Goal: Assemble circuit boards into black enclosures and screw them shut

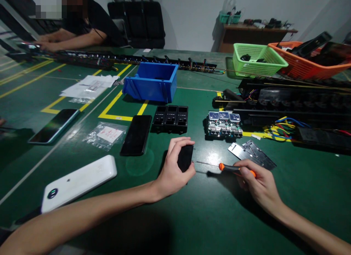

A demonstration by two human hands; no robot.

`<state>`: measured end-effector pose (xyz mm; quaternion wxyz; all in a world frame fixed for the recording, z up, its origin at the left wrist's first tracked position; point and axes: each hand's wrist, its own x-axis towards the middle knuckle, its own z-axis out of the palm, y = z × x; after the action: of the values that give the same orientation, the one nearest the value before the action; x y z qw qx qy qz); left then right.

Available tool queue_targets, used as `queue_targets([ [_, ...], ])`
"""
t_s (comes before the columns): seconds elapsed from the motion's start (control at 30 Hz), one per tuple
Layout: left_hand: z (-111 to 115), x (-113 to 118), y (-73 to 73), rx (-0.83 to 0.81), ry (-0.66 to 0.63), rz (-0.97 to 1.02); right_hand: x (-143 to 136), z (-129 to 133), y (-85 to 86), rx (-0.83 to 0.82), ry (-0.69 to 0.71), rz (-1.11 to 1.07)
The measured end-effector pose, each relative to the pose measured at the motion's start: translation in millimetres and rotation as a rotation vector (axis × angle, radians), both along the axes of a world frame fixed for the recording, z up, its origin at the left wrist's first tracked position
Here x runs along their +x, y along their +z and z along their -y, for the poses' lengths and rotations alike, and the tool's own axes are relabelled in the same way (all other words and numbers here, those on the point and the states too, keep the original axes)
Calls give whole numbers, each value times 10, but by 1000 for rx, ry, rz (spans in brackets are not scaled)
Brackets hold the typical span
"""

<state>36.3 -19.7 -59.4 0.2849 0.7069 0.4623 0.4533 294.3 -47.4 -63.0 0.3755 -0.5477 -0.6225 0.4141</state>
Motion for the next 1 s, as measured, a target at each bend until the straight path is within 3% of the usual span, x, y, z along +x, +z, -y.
queue_targets([
  [0.23,0,2,19,-11,6,5,-18,-29,-8,365,-3,84],
  [0.53,20,1,11,3,2,-11,9,0,14,263,-23,138],
  [0.83,30,4,16,-3,-2,-2,7,-1,3,95,66,89],
  [0.9,29,4,18,-6,-2,0,-2,-2,-2,133,65,76],
  [1.0,26,7,19,-6,-1,5,-24,-6,-5,320,28,70],
])
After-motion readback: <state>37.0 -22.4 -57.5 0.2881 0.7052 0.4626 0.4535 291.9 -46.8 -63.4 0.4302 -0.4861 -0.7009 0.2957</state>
